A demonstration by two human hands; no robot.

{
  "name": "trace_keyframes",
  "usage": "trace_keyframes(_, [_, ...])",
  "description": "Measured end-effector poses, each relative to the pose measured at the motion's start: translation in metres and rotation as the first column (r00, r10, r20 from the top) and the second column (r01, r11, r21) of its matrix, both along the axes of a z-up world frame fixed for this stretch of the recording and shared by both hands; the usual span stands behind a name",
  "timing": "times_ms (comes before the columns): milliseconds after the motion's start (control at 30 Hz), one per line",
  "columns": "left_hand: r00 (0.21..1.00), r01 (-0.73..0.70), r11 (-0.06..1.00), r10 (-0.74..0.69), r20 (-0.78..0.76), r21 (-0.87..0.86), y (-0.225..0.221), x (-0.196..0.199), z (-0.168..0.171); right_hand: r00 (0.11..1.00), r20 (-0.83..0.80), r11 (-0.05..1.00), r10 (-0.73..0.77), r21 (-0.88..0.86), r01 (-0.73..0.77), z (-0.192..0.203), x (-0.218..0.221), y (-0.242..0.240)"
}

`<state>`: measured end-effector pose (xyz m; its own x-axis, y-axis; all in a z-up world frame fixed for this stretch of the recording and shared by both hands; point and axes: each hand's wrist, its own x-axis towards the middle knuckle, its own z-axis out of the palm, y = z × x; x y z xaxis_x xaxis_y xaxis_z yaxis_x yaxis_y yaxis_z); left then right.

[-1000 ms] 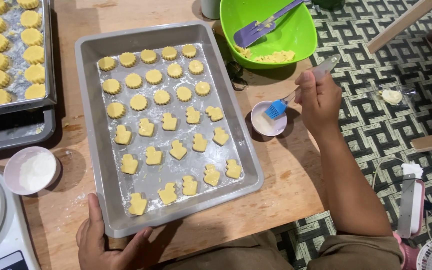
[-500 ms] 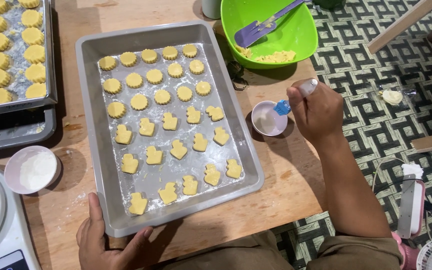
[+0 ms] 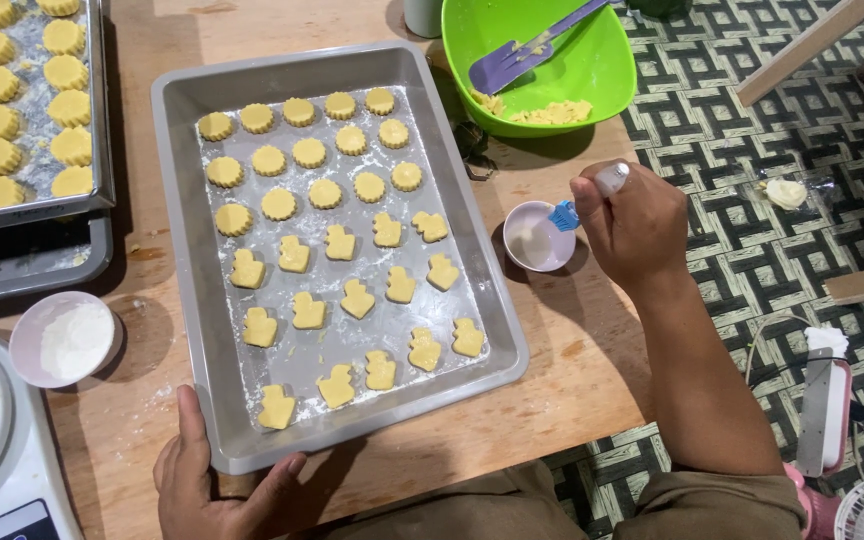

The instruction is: Applying a liquid glaze to unbaked cookies on a baking sheet using a silicone brush

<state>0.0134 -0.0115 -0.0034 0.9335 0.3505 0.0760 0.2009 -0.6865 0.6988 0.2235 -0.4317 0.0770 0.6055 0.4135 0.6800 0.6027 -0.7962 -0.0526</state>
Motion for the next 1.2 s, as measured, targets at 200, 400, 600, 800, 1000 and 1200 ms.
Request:
trace_keyframes(200, [0.998,-0.050,0.998,0.048,-0.052,-0.048,-0.005,0.001,0.008,1.000,0.022,0.999,0.013,0.030,-0.014,-0.005,-0.001,-0.003])
trace_keyframes(400, [0.999,-0.032,0.999,0.031,-0.016,-0.032,-0.003,0.000,0.003,0.999,-0.001,0.999,0.033,0.012,-0.033,0.007,-0.004,0.006])
trace_keyframes(600, [0.997,-0.059,0.997,0.056,-0.060,-0.057,-0.006,0.001,0.009,1.000,0.019,0.998,0.001,-0.070,0.001,0.003,-0.004,0.004])
trace_keyframes(800, [0.998,-0.057,0.995,0.056,-0.012,-0.083,-0.007,-0.001,0.006,0.998,0.059,0.998,0.008,-0.058,-0.005,0.008,-0.007,0.008])
trace_keyframes(1000, [1.000,0.005,1.000,-0.006,-0.017,-0.022,0.002,0.000,-0.002,0.992,0.116,0.999,0.044,0.005,-0.045,0.007,-0.010,0.008])
trace_keyframes(1200, [1.000,0.010,1.000,-0.010,-0.029,-0.005,0.003,-0.001,-0.004,0.995,0.102,1.000,-0.001,-0.001,0.001,0.003,-0.005,0.005])
